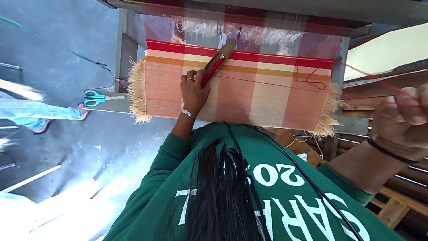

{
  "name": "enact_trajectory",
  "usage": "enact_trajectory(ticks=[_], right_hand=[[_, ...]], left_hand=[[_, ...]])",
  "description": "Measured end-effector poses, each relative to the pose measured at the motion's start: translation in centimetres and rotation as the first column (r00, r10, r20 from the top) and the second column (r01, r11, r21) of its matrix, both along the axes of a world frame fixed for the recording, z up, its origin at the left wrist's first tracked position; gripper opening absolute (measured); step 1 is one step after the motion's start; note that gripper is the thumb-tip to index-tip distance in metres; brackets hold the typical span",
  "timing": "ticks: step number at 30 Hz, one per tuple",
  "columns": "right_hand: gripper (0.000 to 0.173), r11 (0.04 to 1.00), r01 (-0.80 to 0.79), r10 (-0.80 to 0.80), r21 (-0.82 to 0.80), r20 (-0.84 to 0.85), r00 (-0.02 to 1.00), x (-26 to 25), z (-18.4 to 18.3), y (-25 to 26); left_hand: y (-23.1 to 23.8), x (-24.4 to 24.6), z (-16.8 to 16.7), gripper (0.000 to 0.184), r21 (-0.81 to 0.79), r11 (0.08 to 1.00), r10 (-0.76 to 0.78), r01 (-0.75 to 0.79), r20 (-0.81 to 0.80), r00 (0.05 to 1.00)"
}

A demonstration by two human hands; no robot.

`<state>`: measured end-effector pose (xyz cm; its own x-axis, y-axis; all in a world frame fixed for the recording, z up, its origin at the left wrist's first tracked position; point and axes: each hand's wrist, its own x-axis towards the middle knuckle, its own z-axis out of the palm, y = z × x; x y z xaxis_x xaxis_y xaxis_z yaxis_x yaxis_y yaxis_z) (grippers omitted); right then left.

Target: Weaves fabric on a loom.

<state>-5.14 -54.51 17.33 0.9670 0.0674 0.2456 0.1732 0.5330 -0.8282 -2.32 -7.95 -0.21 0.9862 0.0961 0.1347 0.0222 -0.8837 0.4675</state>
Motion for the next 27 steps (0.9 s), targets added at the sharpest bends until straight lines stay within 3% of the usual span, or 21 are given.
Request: enact_trajectory(ticks=[2,3,4,5,6,7,8,11,14,17,19,22,27], right_hand=[[0.018,0.943,-0.080,0.049,-0.324,-0.105,0.993,0.6,-0.4,1.4],[0.020,0.795,-0.119,0.027,-0.594,-0.162,0.986,1.0,-0.7,2.2],[0.021,0.529,-0.175,-0.006,-0.830,-0.210,0.978,1.4,-1.1,2.8],[0.023,0.214,-0.248,-0.040,-0.945,-0.262,0.964,2.0,-1.9,3.5],[0.032,-0.011,-0.304,-0.089,-0.953,-0.302,0.949,2.5,-3.2,4.4],[0.043,-0.116,-0.323,-0.115,-0.939,-0.311,0.944,2.7,-4.2,5.3],[0.051,-0.145,-0.305,-0.119,-0.941,-0.289,0.950,2.8,-4.6,6.5],[0.052,-0.023,-0.167,-0.087,-0.986,-0.164,0.983,3.4,-4.5,11.5],[0.037,0.108,-0.149,0.071,-0.983,-0.142,0.987,4.4,-5.8,16.7],[0.031,0.183,-0.170,0.166,-0.968,-0.140,0.976,5.4,-9.8,21.1],[0.043,0.235,-0.170,0.179,-0.957,-0.129,0.975,6.0,-13.1,23.6],[0.051,0.236,-0.114,0.147,-0.965,-0.081,0.986,6.9,-16.7,26.4],[0.025,0.245,-0.005,0.139,-0.970,0.030,0.990,7.2,-17.1,27.9]], left_hand=[[-0.2,-0.2,-0.4,0.039,0.011,1.000,-0.008,0.008,-0.007,1.000],[-0.4,-0.2,-0.6,0.038,0.002,1.000,-0.012,0.012,0.001,1.000],[-0.6,-0.3,-0.6,0.037,-0.015,1.000,-0.013,0.013,0.008,1.000],[-0.7,-0.4,-0.5,0.037,-0.033,0.999,-0.012,0.013,0.017,1.000],[-0.9,-0.4,-0.4,0.036,-0.049,0.999,-0.012,0.014,0.029,1.000],[-0.9,-0.4,-0.3,0.035,-0.062,0.998,-0.015,0.018,0.042,0.999],[-1.1,-0.3,-0.2,0.034,-0.074,0.997,-0.022,0.026,0.055,0.998],[-1.6,-0.4,-0.1,0.033,-0.104,0.994,-0.024,0.031,0.068,0.997],[-2.2,-0.5,0.0,0.033,-0.158,0.987,-0.019,0.028,0.055,0.998],[-3.0,-0.9,-0.1,0.033,-0.194,0.980,-0.022,0.031,0.050,0.999],[-3.2,-1.1,-0.4,0.033,-0.193,0.981,-0.028,0.037,0.046,0.999],[-3.1,-1.1,-1.1,0.036,-0.205,0.978,-0.018,0.028,0.053,0.998],[-3.4,-1.1,-1.2,0.031,-0.317,0.948,0.042,-0.026,0.045,0.998]])
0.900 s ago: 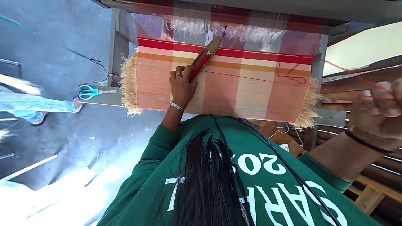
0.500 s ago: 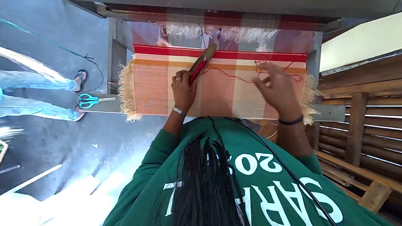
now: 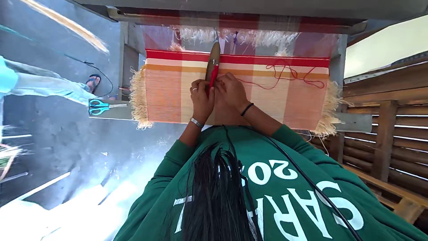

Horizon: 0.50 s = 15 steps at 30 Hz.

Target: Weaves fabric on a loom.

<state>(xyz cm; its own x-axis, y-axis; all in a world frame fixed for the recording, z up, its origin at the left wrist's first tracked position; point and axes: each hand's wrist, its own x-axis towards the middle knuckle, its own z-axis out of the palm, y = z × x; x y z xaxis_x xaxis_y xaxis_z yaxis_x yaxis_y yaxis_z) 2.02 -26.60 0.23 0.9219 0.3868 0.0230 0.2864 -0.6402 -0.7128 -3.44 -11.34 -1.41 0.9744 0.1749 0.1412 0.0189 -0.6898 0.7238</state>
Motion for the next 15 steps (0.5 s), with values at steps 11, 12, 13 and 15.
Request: enact_trajectory(ticks=[11,12,13,15], right_hand=[[0.020,0.974,0.014,0.030,0.225,-0.193,0.981,-0.4,0.1,-0.5],[0.019,0.962,0.034,0.034,0.269,-0.244,0.969,-0.3,0.1,-0.6],[0.018,0.952,0.058,0.035,0.301,-0.296,0.955,-0.3,0.0,-0.7],[0.021,0.933,0.110,0.033,0.342,-0.387,0.921,-0.3,0.0,-1.1]], left_hand=[[0.0,0.1,3.1,0.027,0.168,0.983,-0.055,0.076,-0.122,0.991],[0.1,0.2,3.2,0.028,0.095,0.990,-0.091,0.108,-0.163,0.982],[0.4,0.4,3.4,0.028,-0.027,0.991,-0.134,0.131,-0.199,0.971],[1.1,0.7,4.0,0.026,-0.372,0.918,-0.251,0.140,-0.271,0.929]])
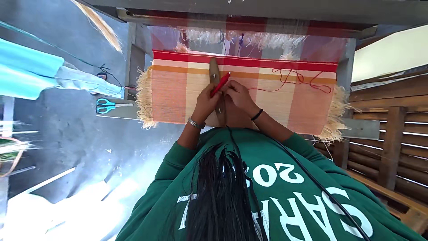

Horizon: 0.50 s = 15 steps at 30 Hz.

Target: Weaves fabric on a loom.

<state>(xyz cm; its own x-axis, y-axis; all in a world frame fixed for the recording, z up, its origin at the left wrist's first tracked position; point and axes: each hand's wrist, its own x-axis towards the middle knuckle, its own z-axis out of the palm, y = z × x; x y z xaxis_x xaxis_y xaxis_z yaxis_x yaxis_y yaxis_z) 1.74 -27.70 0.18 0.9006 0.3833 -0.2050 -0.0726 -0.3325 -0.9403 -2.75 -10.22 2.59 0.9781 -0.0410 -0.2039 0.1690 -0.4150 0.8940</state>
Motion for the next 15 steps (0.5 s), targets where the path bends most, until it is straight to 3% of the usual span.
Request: enact_trajectory(ticks=[2,5,10,15], right_hand=[[0.022,0.999,0.011,-0.007,0.045,-0.082,0.997,0.0,0.1,-0.6],[0.023,0.989,0.061,-0.037,0.135,-0.173,0.984,-0.4,-0.1,-1.6],[0.023,0.951,0.249,-0.174,0.186,-0.342,0.923,-1.0,1.1,-4.3],[0.023,0.823,0.467,-0.318,0.322,-0.420,0.850,-1.5,2.5,-8.5]], left_hand=[[0.4,0.0,0.8,0.022,-0.316,0.947,0.014,-0.059,-0.141,0.990],[1.7,-0.1,1.3,0.017,-0.551,0.803,0.082,-0.226,-0.273,0.959],[5.5,-1.1,1.1,0.006,-0.639,0.651,0.221,-0.409,-0.355,0.908],[7.5,-2.1,2.0,0.007,-0.573,0.633,0.366,-0.520,-0.371,0.853]])
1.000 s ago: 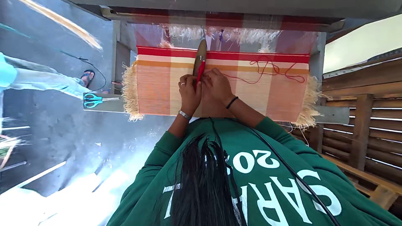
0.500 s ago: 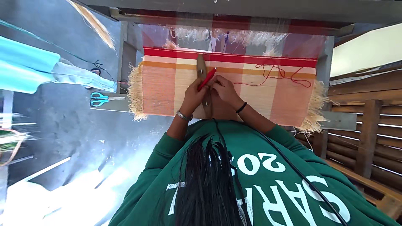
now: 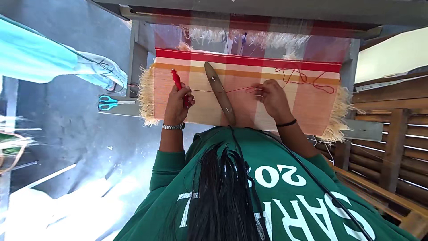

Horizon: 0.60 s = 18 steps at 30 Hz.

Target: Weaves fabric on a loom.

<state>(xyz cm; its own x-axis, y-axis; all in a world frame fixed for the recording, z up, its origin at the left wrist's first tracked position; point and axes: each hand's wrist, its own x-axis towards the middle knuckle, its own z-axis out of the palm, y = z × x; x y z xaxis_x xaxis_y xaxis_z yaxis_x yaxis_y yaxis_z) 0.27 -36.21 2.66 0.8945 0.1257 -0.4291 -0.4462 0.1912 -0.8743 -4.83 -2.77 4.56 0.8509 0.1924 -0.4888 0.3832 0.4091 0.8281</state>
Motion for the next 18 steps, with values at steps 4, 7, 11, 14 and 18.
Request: enact_trajectory(ticks=[4,7,11,14,18], right_hand=[[0.025,0.969,0.212,-0.218,0.129,0.038,0.975,-0.1,2.4,-3.4],[0.026,0.943,0.277,-0.300,0.186,0.108,0.948,-0.7,4.3,-5.8],[0.033,0.923,0.301,-0.353,0.238,0.214,0.911,-2.0,6.0,-7.8],[0.038,0.912,0.314,-0.374,0.262,0.223,0.900,-2.7,6.7,-8.2],[0.036,0.906,0.311,-0.379,0.286,0.226,0.897,-3.2,6.9,-8.4]], left_hand=[[-2.9,-0.9,0.3,0.014,0.137,0.982,-0.137,0.134,0.012,0.991],[-6.7,-1.6,-0.1,0.032,0.150,0.942,-0.293,0.299,-0.061,0.954],[-9.5,-1.4,-0.8,0.037,0.142,0.940,-0.301,0.311,-0.085,0.950],[-9.7,-1.2,-1.0,0.046,0.240,0.910,-0.331,0.339,-0.071,0.941],[-9.9,-1.5,-1.2,0.063,0.419,0.825,-0.380,0.379,-0.085,0.921]])
